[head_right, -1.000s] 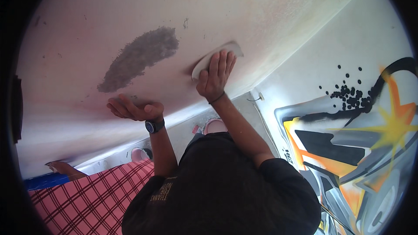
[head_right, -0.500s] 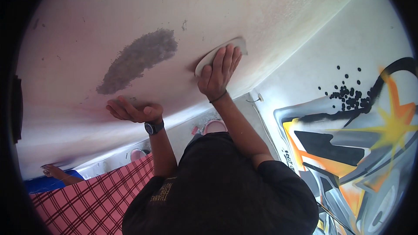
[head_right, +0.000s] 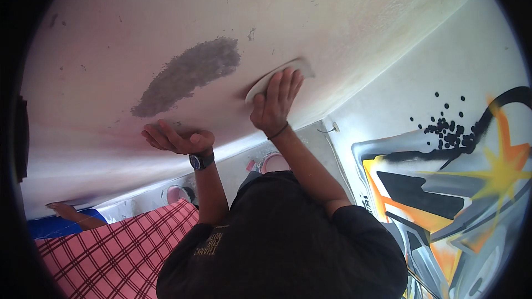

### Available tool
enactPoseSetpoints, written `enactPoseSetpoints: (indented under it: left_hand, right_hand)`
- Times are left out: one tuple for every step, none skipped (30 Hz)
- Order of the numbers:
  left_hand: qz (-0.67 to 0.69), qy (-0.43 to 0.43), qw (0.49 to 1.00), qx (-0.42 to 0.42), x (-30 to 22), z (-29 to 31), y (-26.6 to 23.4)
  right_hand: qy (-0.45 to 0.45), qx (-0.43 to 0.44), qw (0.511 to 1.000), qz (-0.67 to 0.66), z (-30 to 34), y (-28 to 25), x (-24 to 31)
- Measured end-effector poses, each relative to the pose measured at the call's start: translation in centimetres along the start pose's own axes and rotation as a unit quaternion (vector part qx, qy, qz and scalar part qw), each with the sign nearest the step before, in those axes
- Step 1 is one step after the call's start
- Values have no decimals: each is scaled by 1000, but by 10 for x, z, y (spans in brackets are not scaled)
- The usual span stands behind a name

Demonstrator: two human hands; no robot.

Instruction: The recorder is using a sanding block to smooth a patched area on a white wall.

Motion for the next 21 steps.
enactPoseSetpoints:
  left_hand:
    - [0,0,1000,0,1,1,-1]
    - [-2,-1,1000,-1,2,2,0]
    - [-5,-3,1000,3,2,2,1]
    - [-8,-6,1000,10,2,2,0]
    - [-8,-6,1000,10,2,3,-1]
    - [-9,-8,1000,11,3,3,-1]
    - [-9,-9,1000,9,3,2,0]
    - [-8,-8,1000,8,3,1,0]
    - [-6,-6,1000,7,3,0,-1]
    - [-6,-6,1000,6,2,0,-1]
    - [-3,-6,1000,5,2,1,-1]
    - [-3,-4,1000,7,2,1,0]
    - [-5,-2,1000,11,3,1,-1]
    - [-5,-1,1000,10,4,1,-2]
    - [-10,-6,1000,15,7,1,-2]
    - [-14,-12,1000,19,8,1,-2]
    - [-16,-12,1000,19,7,0,-3]
    - [-11,-11,1000,19,5,-1,-3]
    - [-3,-11,1000,17,2,-1,0]
    - [-4,-11,1000,16,3,-1,0]
    - [-8,-10,1000,18,3,1,-1]
  right_hand:
    - [-6,9,1000,11,3,3,6]
    - [-8,10,1000,10,1,4,2]
    - [-16,0,1000,8,-4,2,-4]
    - [-23,-8,1000,8,-15,-3,-4]
    - [-22,-7,1000,8,-28,-6,-2]
    - [-13,-23,1000,9,-43,-12,-2]
    - [-4,-42,999,11,-51,-18,-2]
    - [-4,-44,999,11,-45,-18,-1]
    - [-4,-20,1000,9,-29,-12,0]
    - [-5,4,1000,6,-13,-4,-2]
    - [-14,13,1000,16,-4,2,1]
    - [-14,11,1000,18,1,2,-6]
    - [-17,14,1000,19,-5,0,-4]
    - [-21,17,999,21,-12,-1,-1]
    - [-21,17,999,20,-21,0,1]
    - [-9,1,1000,12,-36,-6,2]
    - [2,-15,1000,4,-44,-10,3]
    - [1,-15,1000,2,-39,-10,3]
    - [0,-4,1000,7,-28,-8,-1]
    - [1,9,1000,8,-18,-5,-2]
    - [0,8,1000,7,-8,-3,-2]
Point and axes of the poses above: each hand's wrist, its own z-axis away from the middle knuckle, its own y-axis out of the palm, x = y × z, the point moved 9 cm from there along -z, towards the middle knuckle, and after that the axes turned 1 degree about y, right-handed, at the moved point
